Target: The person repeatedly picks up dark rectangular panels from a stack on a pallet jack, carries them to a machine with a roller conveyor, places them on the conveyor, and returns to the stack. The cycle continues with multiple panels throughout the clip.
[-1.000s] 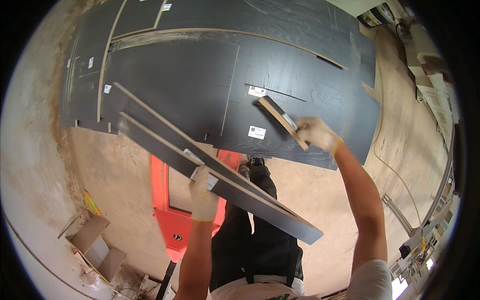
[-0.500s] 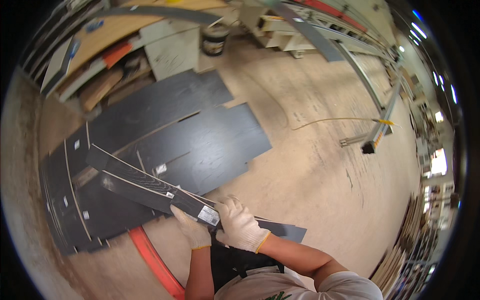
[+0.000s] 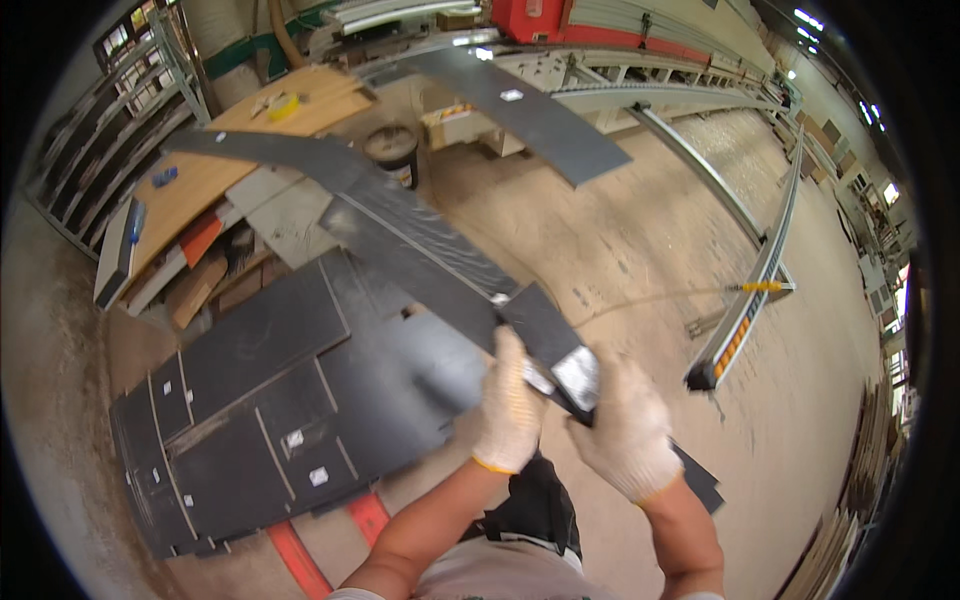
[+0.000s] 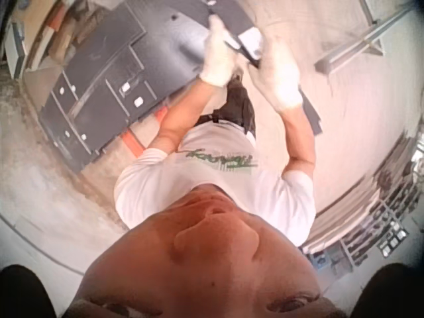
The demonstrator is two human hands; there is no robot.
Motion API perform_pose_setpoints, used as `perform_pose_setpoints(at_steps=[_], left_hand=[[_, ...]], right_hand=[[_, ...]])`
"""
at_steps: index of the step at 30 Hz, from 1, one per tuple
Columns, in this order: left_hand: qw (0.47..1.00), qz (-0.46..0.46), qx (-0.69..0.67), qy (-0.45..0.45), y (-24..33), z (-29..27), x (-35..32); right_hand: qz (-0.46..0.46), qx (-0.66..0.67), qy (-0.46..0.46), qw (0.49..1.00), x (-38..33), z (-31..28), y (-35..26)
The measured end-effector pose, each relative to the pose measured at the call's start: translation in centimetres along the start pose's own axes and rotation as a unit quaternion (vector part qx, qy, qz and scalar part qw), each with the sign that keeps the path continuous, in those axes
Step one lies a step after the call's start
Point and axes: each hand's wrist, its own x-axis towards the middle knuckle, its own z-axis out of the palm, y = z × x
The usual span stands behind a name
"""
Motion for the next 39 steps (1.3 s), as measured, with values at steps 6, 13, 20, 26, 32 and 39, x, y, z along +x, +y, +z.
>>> perform_pose_setpoints(at_steps=[6,13,20,26,32,39], left_hand=[[0.926,0.026,0.329,-0.182,-3.6,13.0,10.6],[0.770,0.075,0.599,-0.204,-0.3,12.0,20.9],[0.828,0.146,0.540,-0.044,10.1,7.8,38.3],[0.693,0.174,0.664,0.219,20.4,7.4,66.3],[0.612,0.249,0.685,0.306,25.1,7.2,82.5],[0.579,0.329,0.729,0.163,29.2,10.0,87.7]], right_hand=[[0.110,0.044,0.042,0.992,8.7,-10.2,13.1],[0.172,0.037,0.058,0.983,19.4,-12.4,24.4],[0.263,0.031,0.018,0.964,32.9,-9.1,30.7],[0.260,0.023,-0.001,0.965,52.4,-2.7,30.5],[0.223,0.079,-0.045,0.970,77.6,6.5,29.0],[0.243,0.077,-0.123,0.959,89.4,11.2,30.2]])
